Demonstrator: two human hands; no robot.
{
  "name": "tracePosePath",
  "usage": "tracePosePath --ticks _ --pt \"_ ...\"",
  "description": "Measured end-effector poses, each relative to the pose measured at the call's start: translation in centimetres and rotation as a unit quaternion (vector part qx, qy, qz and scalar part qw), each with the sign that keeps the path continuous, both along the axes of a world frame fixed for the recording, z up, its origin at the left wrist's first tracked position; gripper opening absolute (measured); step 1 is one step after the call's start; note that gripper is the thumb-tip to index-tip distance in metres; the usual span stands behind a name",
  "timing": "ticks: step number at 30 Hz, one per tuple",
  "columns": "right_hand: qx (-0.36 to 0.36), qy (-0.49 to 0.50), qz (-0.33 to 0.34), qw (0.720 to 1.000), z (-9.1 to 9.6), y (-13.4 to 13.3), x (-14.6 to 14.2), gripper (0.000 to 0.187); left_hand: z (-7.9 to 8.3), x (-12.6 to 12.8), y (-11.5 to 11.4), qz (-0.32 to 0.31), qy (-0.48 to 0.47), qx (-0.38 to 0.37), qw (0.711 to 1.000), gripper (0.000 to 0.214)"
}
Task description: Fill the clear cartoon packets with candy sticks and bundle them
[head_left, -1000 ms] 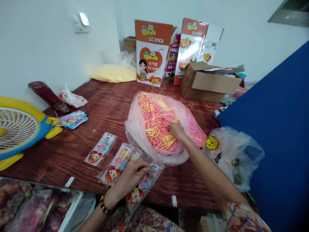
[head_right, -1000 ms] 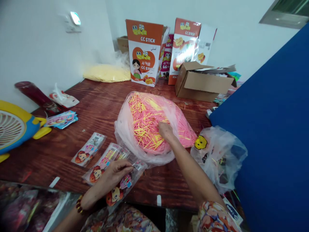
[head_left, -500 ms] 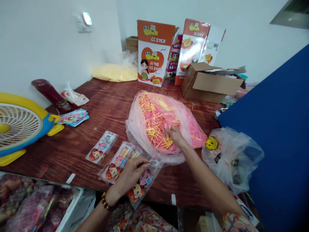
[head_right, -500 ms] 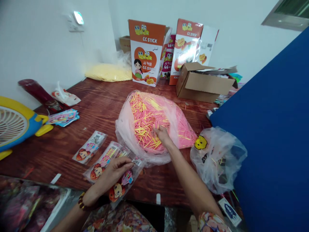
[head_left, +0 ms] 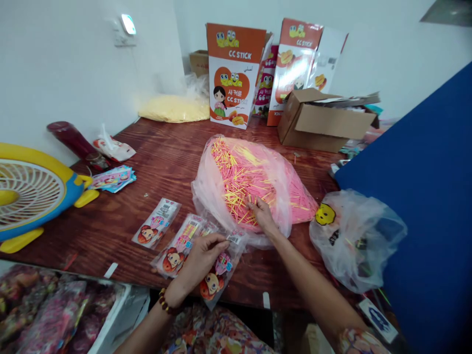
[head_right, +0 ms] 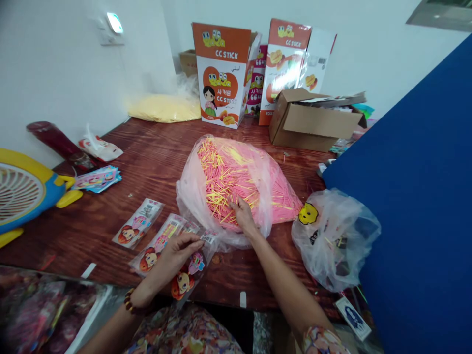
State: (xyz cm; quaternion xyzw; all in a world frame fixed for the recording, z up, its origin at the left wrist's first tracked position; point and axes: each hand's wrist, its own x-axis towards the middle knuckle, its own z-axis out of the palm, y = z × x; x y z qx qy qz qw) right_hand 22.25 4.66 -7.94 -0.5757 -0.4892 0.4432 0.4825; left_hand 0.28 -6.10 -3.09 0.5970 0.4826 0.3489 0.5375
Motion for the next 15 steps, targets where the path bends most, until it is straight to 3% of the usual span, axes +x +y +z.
tracePosePath --ticks 3,8,12,15 --pt "0.010 0.044 -0.009 0.999 1.9 -0.1 0.1 0.024 0.7 0.4 0.9 0.017 -0.011 0.010 1.000 0.028" --pt "0.075 0.245 -0.003 0.967 6.9 -1.2 -0.3 0.020 1.9 1.1 2.8 0.011 -0.025 0.039 0.999 0.026" --pt "0.131 0.262 -0.004 0.956 10.3 -2.8 -1.9 0.015 1.9 1.7 3.8 -0.010 -0.006 0.073 0.997 0.029" --pt "0.162 0.286 -0.005 0.945 11.7 -3.7 -3.3 0.013 1.9 1.9 4.2 -0.011 -0.011 0.082 0.997 0.030"
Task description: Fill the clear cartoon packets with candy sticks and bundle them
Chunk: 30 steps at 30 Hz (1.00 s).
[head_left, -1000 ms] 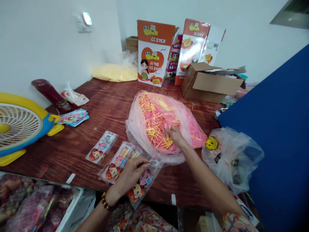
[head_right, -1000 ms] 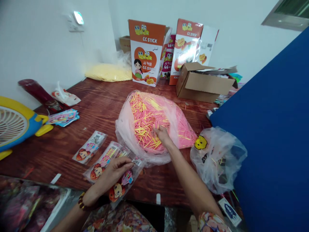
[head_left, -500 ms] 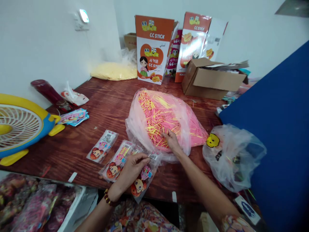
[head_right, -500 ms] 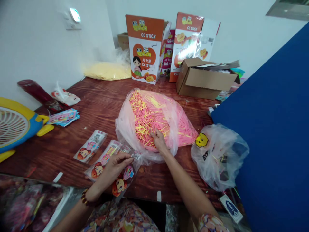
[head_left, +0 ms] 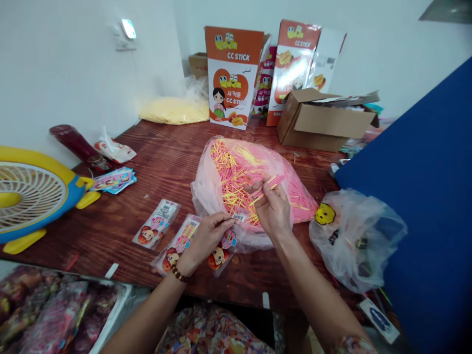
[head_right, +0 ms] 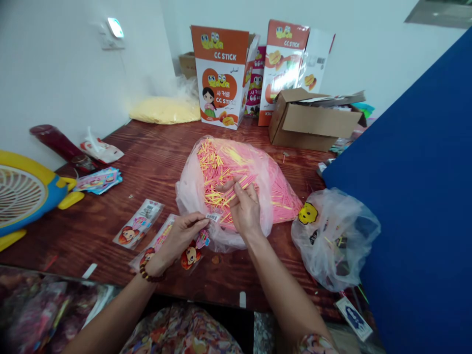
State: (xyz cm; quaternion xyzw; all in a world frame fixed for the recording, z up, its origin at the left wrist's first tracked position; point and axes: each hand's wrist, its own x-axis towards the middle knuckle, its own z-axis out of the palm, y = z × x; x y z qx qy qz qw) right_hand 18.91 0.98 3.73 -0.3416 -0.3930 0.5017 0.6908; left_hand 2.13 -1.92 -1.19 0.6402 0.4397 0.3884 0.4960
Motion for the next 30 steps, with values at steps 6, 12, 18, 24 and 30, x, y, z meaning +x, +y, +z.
tracePosePath --ticks 6,12,18,24,30 --pt "-0.012 -0.014 0.031 0.999 -0.2 -0.9 -1.5 0.012 0.6 0.0 0.2 0.001 -0.025 -0.004 1.000 0.029" --pt "-0.044 -0.086 0.058 0.994 -1.5 -1.5 -1.2 0.011 0.5 0.1 0.5 0.001 -0.040 -0.010 0.999 0.025" --pt "-0.028 -0.159 0.093 0.982 -1.1 -1.6 -0.7 0.014 0.7 0.3 1.0 -0.004 -0.065 -0.012 0.998 0.023" --pt "-0.017 -0.183 0.126 0.975 -0.4 -1.2 -0.2 0.016 0.9 0.6 1.8 -0.004 -0.113 -0.023 0.993 0.022" --pt "0.004 -0.165 0.099 0.981 0.7 -0.3 0.6 0.027 0.6 1.4 2.9 0.006 -0.140 -0.020 0.990 0.021"
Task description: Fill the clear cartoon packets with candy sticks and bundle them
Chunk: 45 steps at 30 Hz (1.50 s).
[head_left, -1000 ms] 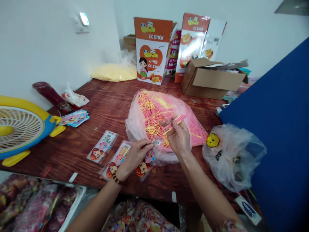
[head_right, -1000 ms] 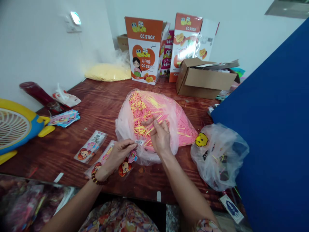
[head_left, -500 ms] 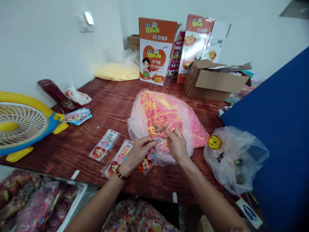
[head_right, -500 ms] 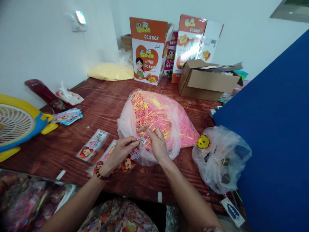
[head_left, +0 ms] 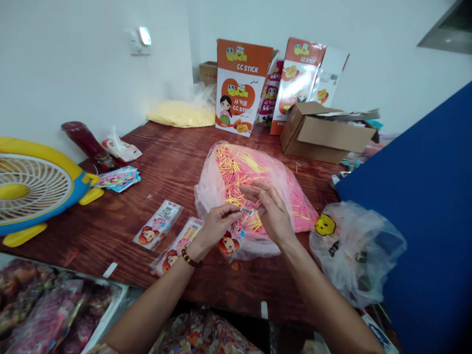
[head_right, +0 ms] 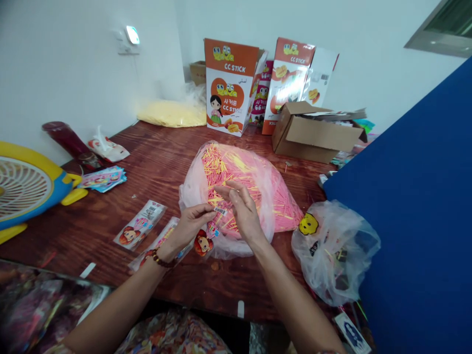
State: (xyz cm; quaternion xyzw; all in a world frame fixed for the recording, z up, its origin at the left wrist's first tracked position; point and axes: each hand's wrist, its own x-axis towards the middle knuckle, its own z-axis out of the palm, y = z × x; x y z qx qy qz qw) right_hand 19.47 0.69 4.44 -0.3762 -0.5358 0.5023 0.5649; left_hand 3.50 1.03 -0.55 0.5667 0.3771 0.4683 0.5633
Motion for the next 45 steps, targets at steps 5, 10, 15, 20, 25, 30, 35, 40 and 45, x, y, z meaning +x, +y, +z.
tracePosePath --ticks 5,10,15,20,25,30,35,40,45 --pt "0.020 -0.181 0.027 0.983 1.1 0.1 1.2 0.032 0.8 1.1 0.7 -0.003 -0.040 -0.012 0.999 0.023" --pt "0.033 -0.178 0.030 0.983 0.9 0.2 3.3 0.032 1.0 1.5 1.2 0.017 -0.110 -0.031 0.993 0.024" --pt "0.074 -0.232 -0.052 0.968 -0.2 0.0 3.9 0.013 1.1 1.0 1.0 0.020 -0.098 -0.003 0.995 0.018" --pt "0.082 -0.210 -0.004 0.974 0.0 0.3 3.6 0.012 1.6 0.6 0.5 0.063 -0.068 0.061 0.994 0.013" --pt "0.084 -0.210 -0.018 0.974 0.4 0.8 3.1 0.009 1.7 0.7 0.3 0.089 -0.046 0.093 0.991 0.013" --pt "0.069 -0.198 -0.038 0.977 0.5 0.9 3.0 0.010 1.4 0.8 0.2 0.115 -0.051 0.077 0.989 0.012" --pt "-0.004 -0.117 -0.040 0.992 0.3 1.3 2.9 0.009 1.4 0.2 0.5 0.108 -0.082 0.013 0.991 0.014" --pt "-0.040 -0.082 -0.042 0.995 0.2 1.3 2.0 0.013 1.6 -1.1 0.6 0.010 -0.119 -0.106 0.987 0.033" --pt "-0.064 -0.068 -0.037 0.995 -0.4 1.4 1.4 0.016 1.4 -1.5 0.3 -0.038 -0.070 -0.119 0.990 0.027"
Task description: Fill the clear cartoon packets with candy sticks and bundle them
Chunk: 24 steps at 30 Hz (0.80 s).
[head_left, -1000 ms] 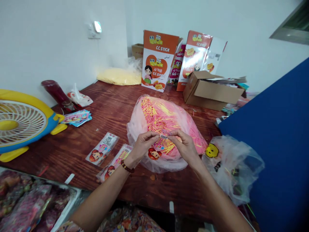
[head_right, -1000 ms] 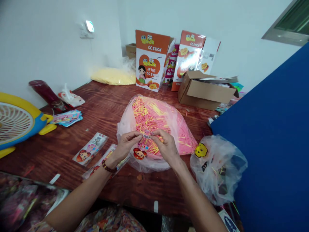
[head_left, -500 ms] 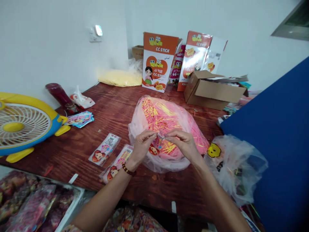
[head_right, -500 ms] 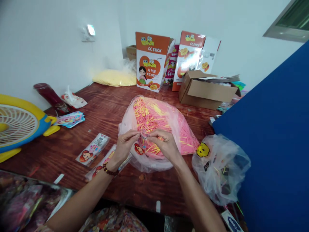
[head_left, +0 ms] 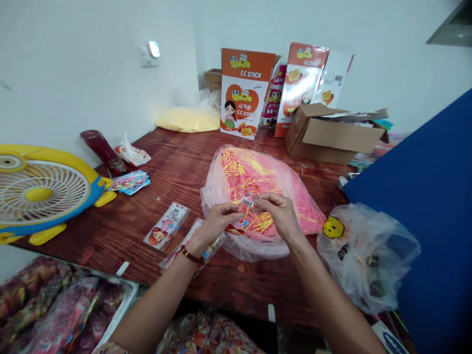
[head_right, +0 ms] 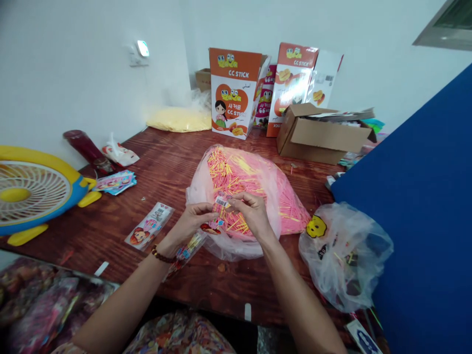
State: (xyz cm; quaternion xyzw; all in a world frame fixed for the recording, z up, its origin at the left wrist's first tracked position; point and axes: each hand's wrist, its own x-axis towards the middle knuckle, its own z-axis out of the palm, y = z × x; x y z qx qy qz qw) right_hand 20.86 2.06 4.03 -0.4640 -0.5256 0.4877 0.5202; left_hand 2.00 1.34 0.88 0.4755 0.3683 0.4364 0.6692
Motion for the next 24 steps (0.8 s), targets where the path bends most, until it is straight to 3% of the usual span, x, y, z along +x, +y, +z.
tracePosePath --ticks 8,14,19,24 --pt "-0.018 0.006 0.068 0.997 -0.8 0.0 -0.9 0.020 -0.6 -0.5 -0.4 0.042 0.060 0.075 0.994 0.024" --pt "-0.005 -0.015 0.059 0.998 -0.8 0.1 -1.8 0.023 -0.2 -0.7 -0.9 -0.011 0.003 0.043 0.999 0.025" --pt "-0.010 -0.026 0.079 0.996 -0.1 0.1 -1.5 0.022 -0.2 -0.7 -1.2 0.008 -0.004 0.030 0.999 0.026" --pt "0.039 -0.064 0.054 0.996 0.7 0.4 -0.8 0.017 -0.6 -0.8 -1.3 -0.003 -0.007 0.025 1.000 0.025"
